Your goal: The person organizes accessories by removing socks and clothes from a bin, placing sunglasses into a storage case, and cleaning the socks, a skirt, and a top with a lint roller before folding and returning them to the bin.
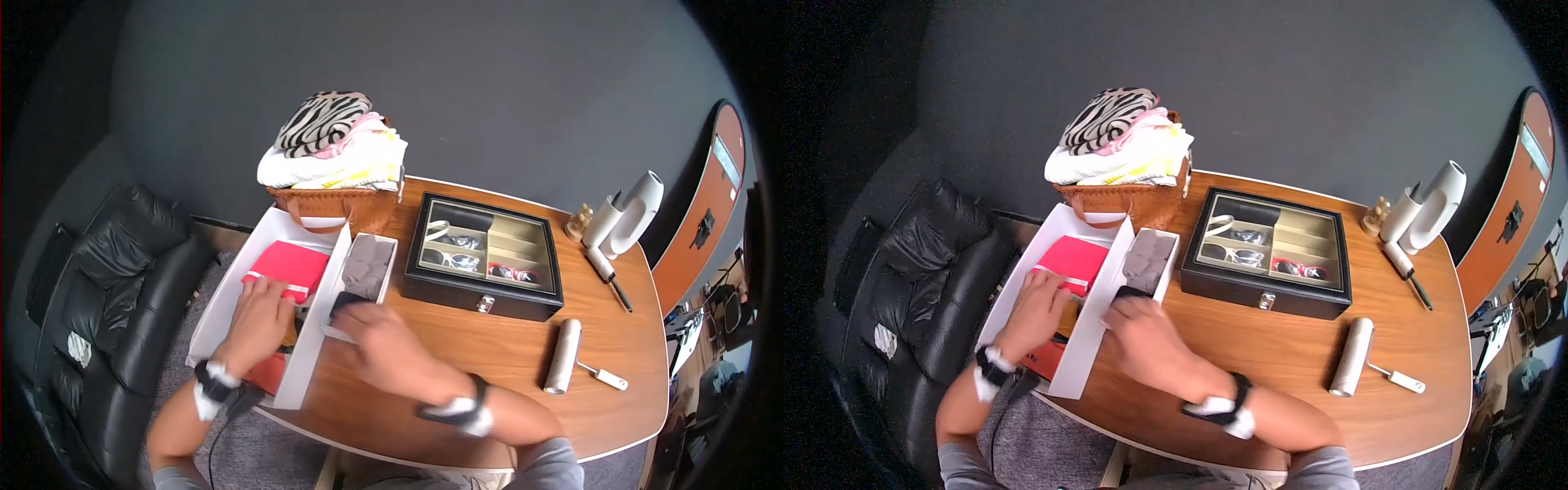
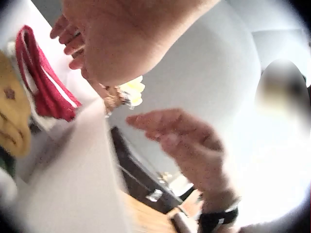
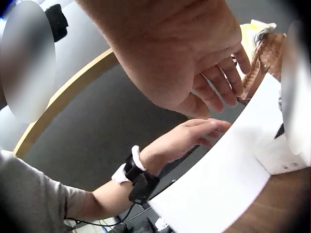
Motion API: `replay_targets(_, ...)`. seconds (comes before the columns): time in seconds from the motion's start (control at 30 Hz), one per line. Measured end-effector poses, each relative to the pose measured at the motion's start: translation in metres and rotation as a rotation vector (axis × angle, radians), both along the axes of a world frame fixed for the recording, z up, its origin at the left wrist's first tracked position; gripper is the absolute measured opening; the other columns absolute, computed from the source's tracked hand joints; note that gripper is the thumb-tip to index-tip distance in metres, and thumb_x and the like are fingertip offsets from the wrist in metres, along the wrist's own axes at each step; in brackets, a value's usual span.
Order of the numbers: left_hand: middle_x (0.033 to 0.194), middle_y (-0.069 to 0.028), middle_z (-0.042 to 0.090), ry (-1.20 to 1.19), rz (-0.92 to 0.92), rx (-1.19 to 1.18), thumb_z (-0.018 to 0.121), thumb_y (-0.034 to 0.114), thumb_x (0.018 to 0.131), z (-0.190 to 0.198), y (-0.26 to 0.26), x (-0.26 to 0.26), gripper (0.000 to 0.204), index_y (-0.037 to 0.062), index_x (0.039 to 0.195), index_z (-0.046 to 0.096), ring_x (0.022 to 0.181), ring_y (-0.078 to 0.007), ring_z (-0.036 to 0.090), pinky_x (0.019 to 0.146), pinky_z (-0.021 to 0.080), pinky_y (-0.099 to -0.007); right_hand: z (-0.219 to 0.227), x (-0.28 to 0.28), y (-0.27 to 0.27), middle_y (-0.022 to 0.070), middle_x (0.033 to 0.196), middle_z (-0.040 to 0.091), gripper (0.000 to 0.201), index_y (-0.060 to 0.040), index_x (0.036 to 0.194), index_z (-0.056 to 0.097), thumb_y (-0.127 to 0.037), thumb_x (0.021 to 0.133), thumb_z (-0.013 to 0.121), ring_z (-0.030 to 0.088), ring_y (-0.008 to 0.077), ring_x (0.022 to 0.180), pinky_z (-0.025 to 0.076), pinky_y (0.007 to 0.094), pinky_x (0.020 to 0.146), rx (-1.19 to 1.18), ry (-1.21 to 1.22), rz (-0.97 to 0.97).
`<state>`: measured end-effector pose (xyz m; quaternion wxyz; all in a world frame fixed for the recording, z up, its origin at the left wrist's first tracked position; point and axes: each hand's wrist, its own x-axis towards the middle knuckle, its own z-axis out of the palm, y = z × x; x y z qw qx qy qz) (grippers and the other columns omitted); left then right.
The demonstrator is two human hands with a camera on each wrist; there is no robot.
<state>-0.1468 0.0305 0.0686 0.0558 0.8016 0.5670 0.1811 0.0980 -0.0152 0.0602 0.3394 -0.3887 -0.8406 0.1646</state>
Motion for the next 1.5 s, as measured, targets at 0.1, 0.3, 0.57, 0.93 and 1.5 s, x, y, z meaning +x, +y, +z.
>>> replay_targets(0.1, 0.110, -0.0262, 0.069, 0.004, -0.010, -0.078, 0.064, 0.021, 0.098, 0.003, -0.069, 0.020, 0.036, -0.0031, 0.124, 0.063, 0.107, -0.0431, 0.065, 0.090, 0.050, -0.0530, -0.013, 0.093, -0.058, 0.0210, 0.112, 0.069, 0.024, -0.0005, 0.110, 0.068, -0.007, 0.087, 0.070, 0.066, 0.0398, 0.109, 0.052, 0.0470, 0.097, -0.077, 0.064, -0.119)
replay_targets(0.3, 0.084, -0.0257, 0.070, -0.001, 0.162, -0.062, 0.058, 0.010, 0.098, -0.046, -0.097, 0.036, 0.039, 0.0010, 0.135, 0.051, 0.080, -0.0474, 0.068, 0.071, 0.051, -0.0573, -0.039, 0.285, -0.166, 0.0237, 0.118, 0.063, 0.027, 0.0034, 0.113, 0.063, 0.004, 0.086, 0.068, 0.061, 0.0439, 0.107, 0.050, 0.0455, 0.096, -0.064, -0.016, -0.905)
replay_targets(0.57, 0.081, -0.0281, 0.069, 0.008, 0.077, 0.043, 0.059, 0.004, 0.096, -0.037, -0.101, 0.056, 0.036, 0.0004, 0.132, 0.056, 0.077, -0.0480, 0.067, 0.068, 0.051, -0.0568, -0.085, 0.379, -0.284, 0.0210, 0.137, 0.055, 0.047, -0.0016, 0.133, 0.054, -0.013, 0.090, 0.070, 0.047, 0.0410, 0.132, 0.030, 0.0543, 0.115, -0.322, -0.325, -1.238)
replay_targets(0.93, 0.088, -0.0295, 0.069, 0.022, 0.093, 0.078, 0.060, 0.003, 0.096, -0.050, -0.099, 0.044, 0.043, 0.0013, 0.138, 0.055, 0.083, -0.0484, 0.068, 0.072, 0.051, -0.0559, -0.111, 0.417, -0.284, 0.0199, 0.128, 0.061, 0.048, -0.0031, 0.133, 0.057, -0.005, 0.085, 0.063, 0.053, 0.0401, 0.125, 0.031, 0.0559, 0.113, -0.204, -0.600, -1.305)
replay_targets(1.5, 0.110, -0.0126, 0.072, -0.494, -0.512, -0.079, 0.067, 0.000, 0.088, -0.065, -0.155, 0.161, 0.021, 0.0050, 0.108, 0.071, 0.111, -0.0341, 0.066, 0.098, 0.051, -0.0440, -0.098, 0.355, -0.275, 0.0242, 0.067, 0.067, 0.022, 0.0018, 0.097, 0.049, -0.019, 0.099, 0.056, 0.068, 0.0431, 0.061, 0.054, 0.0521, 0.054, -0.330, -0.539, -1.270)
